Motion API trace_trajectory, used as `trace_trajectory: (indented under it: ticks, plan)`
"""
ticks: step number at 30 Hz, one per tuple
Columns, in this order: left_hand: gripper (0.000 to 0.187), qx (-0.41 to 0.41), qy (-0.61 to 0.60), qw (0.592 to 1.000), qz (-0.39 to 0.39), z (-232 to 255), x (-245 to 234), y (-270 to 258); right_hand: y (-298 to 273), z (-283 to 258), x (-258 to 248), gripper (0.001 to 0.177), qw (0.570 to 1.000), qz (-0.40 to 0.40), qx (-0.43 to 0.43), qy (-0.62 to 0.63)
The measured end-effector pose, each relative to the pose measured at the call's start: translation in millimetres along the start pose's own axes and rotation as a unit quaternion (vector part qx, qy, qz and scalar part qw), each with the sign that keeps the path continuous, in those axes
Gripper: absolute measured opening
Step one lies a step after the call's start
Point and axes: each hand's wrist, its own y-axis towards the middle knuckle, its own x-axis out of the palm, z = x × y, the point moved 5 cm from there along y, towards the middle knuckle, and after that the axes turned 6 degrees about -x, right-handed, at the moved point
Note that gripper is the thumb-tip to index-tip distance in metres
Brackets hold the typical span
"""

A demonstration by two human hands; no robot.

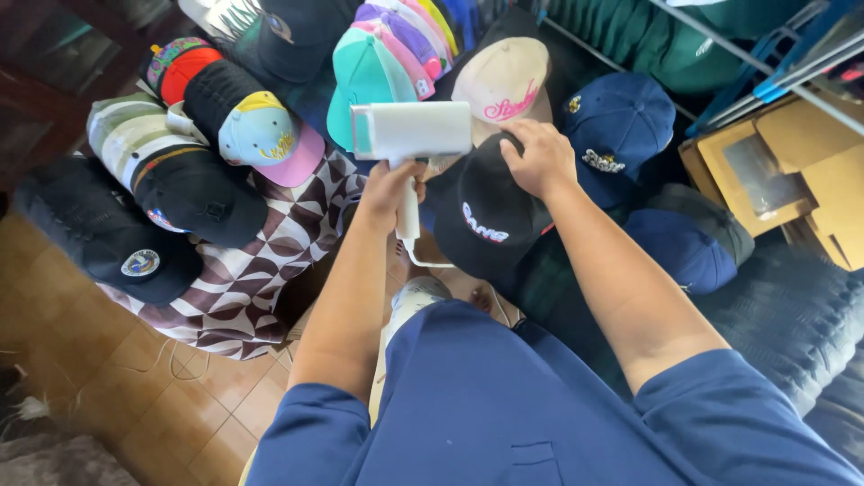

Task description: A person is cleaning and shaping a black baseball cap using a brush and a handheld steamer in a workspace filled with various hats.

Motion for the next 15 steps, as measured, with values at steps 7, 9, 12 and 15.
trace_trajectory:
  ticks: [7, 9, 12, 15]
  plan:
    - [0.006, 0.095, 0.133, 0.985, -0.048, -13.1, -3.6, -69.3, 2.4, 2.4, 3.2, 0.037, 1.0, 0.012, -0.003, -0.024]
    - [0.015, 0.073, 0.138, 0.986, -0.062, -22.2, -5.5, -92.4, 0.1, 2.1, 4.2, 0.036, 1.0, 0.017, 0.0, -0.019]
    - [0.017, 0.044, 0.222, 0.971, -0.077, -39.1, -15.5, -108.1, 2.1, 2.6, 5.2, 0.035, 0.998, 0.04, -0.014, -0.04]
    - [0.029, 0.058, 0.272, 0.958, -0.07, -72.9, -39.2, -99.8, 0.7, 1.3, 6.7, 0.032, 0.996, 0.071, -0.029, -0.051]
